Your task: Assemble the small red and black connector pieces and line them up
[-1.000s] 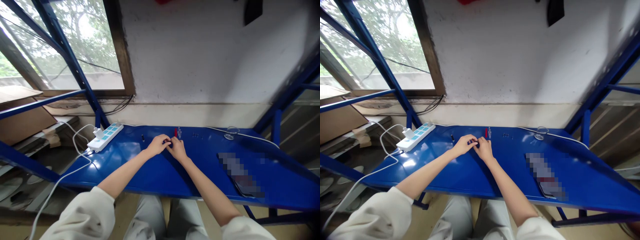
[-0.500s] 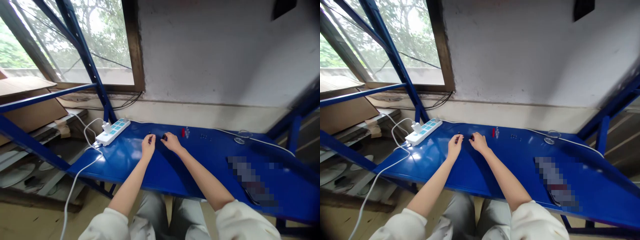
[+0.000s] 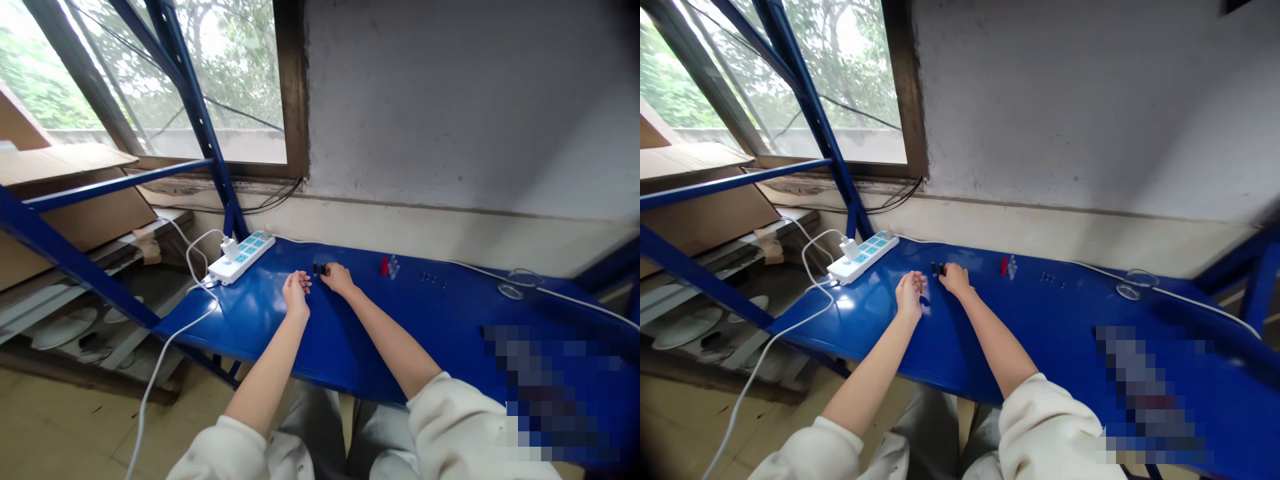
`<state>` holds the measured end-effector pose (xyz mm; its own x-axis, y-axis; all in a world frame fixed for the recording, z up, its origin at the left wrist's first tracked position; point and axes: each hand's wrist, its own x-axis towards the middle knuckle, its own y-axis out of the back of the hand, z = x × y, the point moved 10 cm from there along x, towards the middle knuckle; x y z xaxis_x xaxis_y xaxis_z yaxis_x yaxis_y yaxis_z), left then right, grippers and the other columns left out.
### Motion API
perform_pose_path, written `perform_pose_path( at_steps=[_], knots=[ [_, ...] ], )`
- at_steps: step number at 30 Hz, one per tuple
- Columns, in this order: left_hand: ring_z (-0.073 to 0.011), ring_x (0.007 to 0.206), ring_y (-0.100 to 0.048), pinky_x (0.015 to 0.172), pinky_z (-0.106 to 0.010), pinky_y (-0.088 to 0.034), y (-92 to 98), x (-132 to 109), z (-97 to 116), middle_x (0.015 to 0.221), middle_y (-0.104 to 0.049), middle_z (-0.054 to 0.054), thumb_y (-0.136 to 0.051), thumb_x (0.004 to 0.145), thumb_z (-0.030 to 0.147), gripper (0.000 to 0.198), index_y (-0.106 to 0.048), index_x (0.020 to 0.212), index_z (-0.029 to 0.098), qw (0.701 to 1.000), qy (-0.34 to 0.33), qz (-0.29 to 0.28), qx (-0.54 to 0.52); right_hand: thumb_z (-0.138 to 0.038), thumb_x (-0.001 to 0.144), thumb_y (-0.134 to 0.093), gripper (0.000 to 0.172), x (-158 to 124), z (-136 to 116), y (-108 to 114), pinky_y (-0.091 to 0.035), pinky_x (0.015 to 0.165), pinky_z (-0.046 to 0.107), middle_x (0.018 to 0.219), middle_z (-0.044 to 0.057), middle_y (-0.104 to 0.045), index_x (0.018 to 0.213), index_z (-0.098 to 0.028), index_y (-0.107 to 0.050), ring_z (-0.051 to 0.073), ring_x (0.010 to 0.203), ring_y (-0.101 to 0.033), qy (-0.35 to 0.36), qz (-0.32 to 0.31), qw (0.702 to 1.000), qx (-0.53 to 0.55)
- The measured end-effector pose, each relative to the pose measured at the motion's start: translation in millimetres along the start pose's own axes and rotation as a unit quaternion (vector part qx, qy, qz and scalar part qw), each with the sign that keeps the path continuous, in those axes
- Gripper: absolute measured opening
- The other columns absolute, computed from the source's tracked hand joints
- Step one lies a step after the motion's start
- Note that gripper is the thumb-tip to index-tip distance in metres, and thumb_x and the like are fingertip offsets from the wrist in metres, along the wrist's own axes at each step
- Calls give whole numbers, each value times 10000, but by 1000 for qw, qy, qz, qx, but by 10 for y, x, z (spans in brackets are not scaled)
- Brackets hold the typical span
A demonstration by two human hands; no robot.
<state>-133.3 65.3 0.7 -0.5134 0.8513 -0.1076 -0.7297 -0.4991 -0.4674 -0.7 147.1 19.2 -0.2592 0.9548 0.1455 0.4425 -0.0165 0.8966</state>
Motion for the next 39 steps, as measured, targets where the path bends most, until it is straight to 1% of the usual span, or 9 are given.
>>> perform_pose_path(
  at_steps=[12, 16, 19, 21, 24, 27, 29, 33, 39],
  knots=[
    [-74, 460, -492, 415, -183, -311, -27, -34, 49, 575, -545, -1, -552, 659, 373, 255, -533, 699, 122, 1000, -11, -5, -10, -339, 743, -527, 237, -66, 44, -20, -374, 696, 293, 980, 64, -608, 927, -198, -576, 196, 899, -552, -32, -43, 998, -14],
    [-75, 470, -479, 418, -184, -305, -51, -57, 93, 590, -543, -2, -512, 709, 361, 229, -531, 709, 133, 999, -39, -13, 29, -339, 728, -556, 323, -237, 83, 155, -369, 744, 334, 991, 83, -598, 1012, -185, -555, 217, 924, -541, -35, -47, 998, -20],
    [-80, 512, -485, 468, -194, -345, -141, -166, 262, 615, -542, -4, -466, 769, 359, 233, -541, 726, 143, 985, -127, -38, 110, -347, 744, -542, 292, -408, 152, 418, -365, 731, 324, 914, 62, -622, 994, -199, -569, 194, 855, -559, -15, -18, 1000, 4],
    [-90, 575, -509, 552, -210, -391, -303, -324, 410, 656, -558, -11, -443, 801, 348, 234, -556, 743, 151, 955, -214, -82, 189, -350, 757, -521, 233, -529, 290, 606, -372, 675, 285, 841, 48, -636, 922, -204, -598, 173, 781, -570, -13, 3, 999, 32],
    [-114, 665, -533, 641, -235, -412, -695, -656, 508, 717, -582, -24, -426, 826, 313, 218, -571, 762, 163, 874, -323, -189, 308, -346, 754, -515, 188, -696, 678, 834, -368, 603, 249, 749, 49, -643, 759, -193, -623, 162, 717, -579, -57, 26, 996, 66],
    [-139, 751, -533, 720, -267, -419, -1155, -1009, 378, 755, -590, -34, -403, 842, 281, 215, -579, 777, 176, 767, -383, -322, 403, -348, 733, -530, 187, -853, 1170, 1019, -363, 579, 253, 720, 57, -643, 677, -194, -620, 181, 708, -586, -146, 65, 986, 46],
    [-155, 820, -532, 780, -292, -418, -1407, -1161, 221, 836, -599, -44, -377, 853, 264, 218, -577, 888, 184, 712, -391, -378, 444, -351, 732, -523, 193, -940, 1439, 1047, -362, 571, 261, 703, 61, -641, 668, -196, -618, 194, 704, -591, -202, 67, 976, 34],
    [-202, 997, -488, 864, -343, -392, -1794, -1230, -97, 1106, -536, -98, -329, 859, 248, 388, -400, 1230, 159, 654, -389, -398, 511, -343, 750, -496, 233, -1066, 1732, 1085, -380, 631, 294, 844, 90, -648, 866, -186, -624, 223, 805, -589, -279, 113, 954, 7],
    [-263, 1094, -405, 852, -409, -366, -2076, -1043, -599, 1297, -388, -116, -337, 824, 177, 568, -176, 1368, 197, 590, -363, -362, 624, -346, 759, -488, 327, -1062, 1734, 1025, -381, 740, 357, 989, 112, -602, 1020, -175, -590, 246, 957, -525, -270, 157, 949, -28]
  ],
)
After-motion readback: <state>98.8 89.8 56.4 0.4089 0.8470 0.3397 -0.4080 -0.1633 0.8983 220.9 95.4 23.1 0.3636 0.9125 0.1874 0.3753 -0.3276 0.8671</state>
